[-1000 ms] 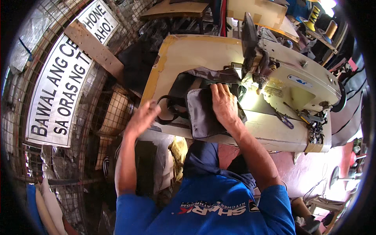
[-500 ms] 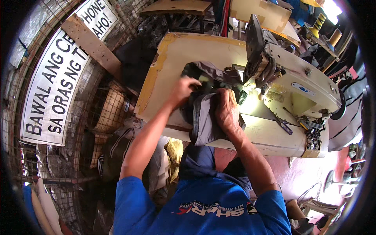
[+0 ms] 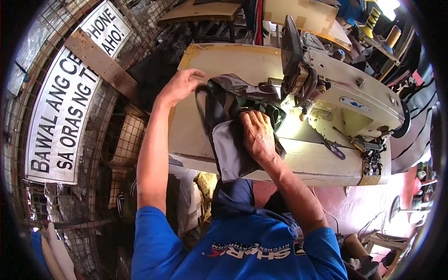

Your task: Sewing a leather bag using an industrial sewing machine.

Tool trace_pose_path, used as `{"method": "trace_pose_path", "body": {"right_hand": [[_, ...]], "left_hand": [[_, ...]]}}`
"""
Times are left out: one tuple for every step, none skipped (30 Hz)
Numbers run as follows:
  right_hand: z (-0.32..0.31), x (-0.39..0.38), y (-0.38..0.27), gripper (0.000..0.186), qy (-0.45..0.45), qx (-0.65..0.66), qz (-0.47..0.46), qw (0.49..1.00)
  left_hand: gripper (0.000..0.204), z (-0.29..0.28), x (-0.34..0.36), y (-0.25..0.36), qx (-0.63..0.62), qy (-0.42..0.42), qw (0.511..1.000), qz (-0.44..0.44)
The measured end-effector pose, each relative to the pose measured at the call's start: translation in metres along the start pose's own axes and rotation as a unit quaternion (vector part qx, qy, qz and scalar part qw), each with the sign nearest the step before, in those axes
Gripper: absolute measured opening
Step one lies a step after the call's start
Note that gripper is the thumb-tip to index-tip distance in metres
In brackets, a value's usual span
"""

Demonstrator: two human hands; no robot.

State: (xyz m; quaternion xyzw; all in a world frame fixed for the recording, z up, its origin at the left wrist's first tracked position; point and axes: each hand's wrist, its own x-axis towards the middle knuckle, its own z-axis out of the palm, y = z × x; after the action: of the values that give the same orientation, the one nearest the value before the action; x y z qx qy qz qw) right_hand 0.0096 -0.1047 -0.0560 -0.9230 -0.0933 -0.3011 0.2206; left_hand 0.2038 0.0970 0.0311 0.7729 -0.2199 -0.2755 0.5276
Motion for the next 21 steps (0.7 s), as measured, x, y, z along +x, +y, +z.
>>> {"method": "trace_pose_path", "body": {"right_hand": [[0.000,-0.001,0.000,0.030,-0.015,0.000,0.006,1.000],[0.001,-0.001,0.001,0.031,-0.030,-0.002,0.014,0.999],[0.002,-0.001,0.001,0.031,-0.028,-0.001,0.014,1.000],[0.004,-0.001,0.002,0.031,-0.027,-0.003,0.013,1.000],[0.004,-0.002,0.003,0.031,-0.026,-0.005,0.013,1.000],[0.003,-0.002,0.004,0.031,-0.026,-0.008,0.017,0.999],[0.001,-0.002,0.005,0.031,-0.030,-0.005,0.020,0.999],[-0.002,-0.001,0.004,0.031,-0.036,0.001,0.020,0.999],[-0.003,-0.001,0.003,0.031,-0.037,0.002,0.019,0.999],[-0.005,-0.001,0.002,0.032,-0.039,0.007,0.025,0.999],[-0.006,0.000,0.001,0.032,-0.038,0.011,0.031,0.999],[-0.005,0.001,-0.003,0.032,-0.038,0.016,0.028,0.999],[-0.003,0.003,-0.006,0.034,-0.022,0.024,0.011,0.999],[-0.001,0.001,-0.002,0.035,-0.008,0.026,0.002,1.000],[0.001,0.000,0.003,0.038,0.004,0.025,-0.005,1.000],[-0.001,-0.003,0.007,0.040,0.008,0.034,0.000,0.999],[-0.002,-0.005,0.008,0.040,0.008,0.034,-0.001,0.999],[-0.005,-0.008,0.011,0.037,0.042,0.098,0.099,0.989],[-0.006,-0.008,0.005,0.034,0.072,0.171,0.187,0.965],[-0.005,-0.005,0.006,0.032,0.078,0.152,0.200,0.965],[-0.004,-0.005,0.009,0.032,0.079,0.142,0.192,0.968]], "left_hand": [[0.041,0.003,0.005,-0.014,0.045,0.032,0.998,0.042],[0.038,0.007,0.013,-0.030,0.090,0.061,0.990,0.086],[0.032,0.011,0.020,-0.049,0.081,0.043,0.995,0.042],[0.028,0.018,0.024,-0.065,0.080,0.057,0.992,0.082],[0.033,0.028,0.022,-0.065,0.083,0.109,0.987,0.089],[0.038,0.036,0.022,-0.063,0.085,0.162,0.978,0.096],[0.038,0.040,0.027,-0.060,0.085,0.157,0.979,0.097],[0.042,0.042,0.027,-0.058,0.181,0.212,0.952,0.129],[0.045,0.044,0.028,-0.056,0.275,0.263,0.911,0.159],[0.045,0.049,0.030,-0.057,0.275,0.264,0.911,0.158],[0.050,0.052,0.034,-0.059,0.362,0.269,0.872,0.189],[0.055,0.050,0.033,-0.066,0.448,0.275,0.824,0.214],[0.046,0.038,0.047,-0.081,0.426,0.274,0.819,0.271],[0.046,0.034,0.053,-0.079,0.424,0.271,0.821,0.270],[0.034,0.032,0.052,-0.071,0.378,0.317,0.844,0.209],[0.024,0.027,0.047,-0.064,0.330,0.362,0.860,0.144],[0.015,0.014,0.034,-0.052,0.302,0.375,0.854,0.198],[0.017,0.016,0.010,-0.016,0.278,0.351,0.876,0.178],[0.020,-0.004,-0.007,-0.016,0.203,0.322,0.901,0.209],[0.024,-0.021,-0.019,-0.017,0.126,0.288,0.918,0.240],[0.024,-0.020,-0.029,-0.010,0.126,0.289,0.918,0.240]]}}
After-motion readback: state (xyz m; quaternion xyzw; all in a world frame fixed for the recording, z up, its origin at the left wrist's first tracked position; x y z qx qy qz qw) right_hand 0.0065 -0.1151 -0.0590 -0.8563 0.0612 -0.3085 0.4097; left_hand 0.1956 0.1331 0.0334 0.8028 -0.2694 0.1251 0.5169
